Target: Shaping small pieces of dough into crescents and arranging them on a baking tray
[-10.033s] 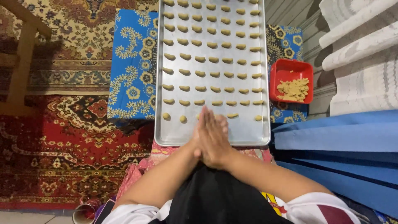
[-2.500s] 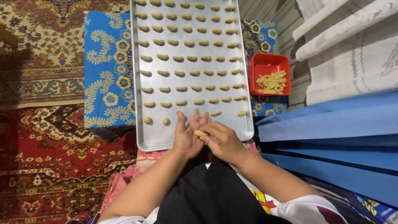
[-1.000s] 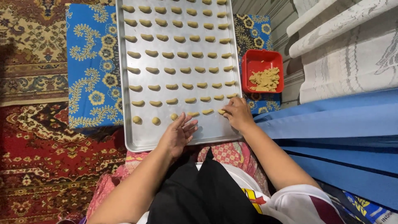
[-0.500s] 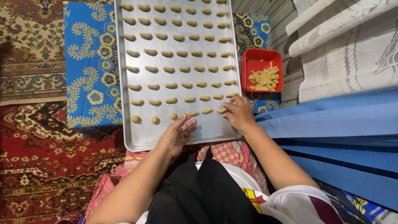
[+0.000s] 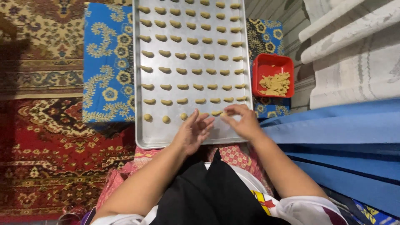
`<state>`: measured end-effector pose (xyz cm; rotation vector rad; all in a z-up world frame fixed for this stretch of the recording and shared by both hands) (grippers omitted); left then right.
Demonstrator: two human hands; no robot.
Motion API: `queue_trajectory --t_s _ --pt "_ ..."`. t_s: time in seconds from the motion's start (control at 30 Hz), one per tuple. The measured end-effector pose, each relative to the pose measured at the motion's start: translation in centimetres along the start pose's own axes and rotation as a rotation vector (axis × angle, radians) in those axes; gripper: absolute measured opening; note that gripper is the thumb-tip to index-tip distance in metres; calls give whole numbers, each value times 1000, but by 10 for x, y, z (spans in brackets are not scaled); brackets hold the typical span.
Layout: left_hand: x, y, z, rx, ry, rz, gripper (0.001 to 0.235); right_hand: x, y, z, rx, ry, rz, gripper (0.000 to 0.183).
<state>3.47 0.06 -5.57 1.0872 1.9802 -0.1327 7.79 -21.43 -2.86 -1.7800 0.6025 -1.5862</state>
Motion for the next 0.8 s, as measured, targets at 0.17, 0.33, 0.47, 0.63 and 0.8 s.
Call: queue_trajectory --t_s 0.17,0.33,0.47,0.63,0.8 --pt "-27 2 -4 -14 -75 -299 90 -18 -133 -20 474 -16 -30 19" --pt "-16 -6 -18 40 -172 -371 101 -34 -120 6 606 -34 -175 54" --pt "-37 8 -19 -42 -104 -312 97 -57 -171 -32 571 -313 -253 133" --pt "-81 41 -70 -16 -149 -199 126 -52 -165 4 68 -381 -398 105" --pt "-94 57 -80 -19 -200 -195 127 -68 -152 -35 533 -272 -381 143"
Point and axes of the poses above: each hand's wrist, its own z-axis towards the middle knuckle, its own x-axis out of the back of the hand, y = z × x, the point moved 2 cm from there along z, towards the middle knuckle, and after that the axes turned 4 degrees about -y, right-handed, at the moved point
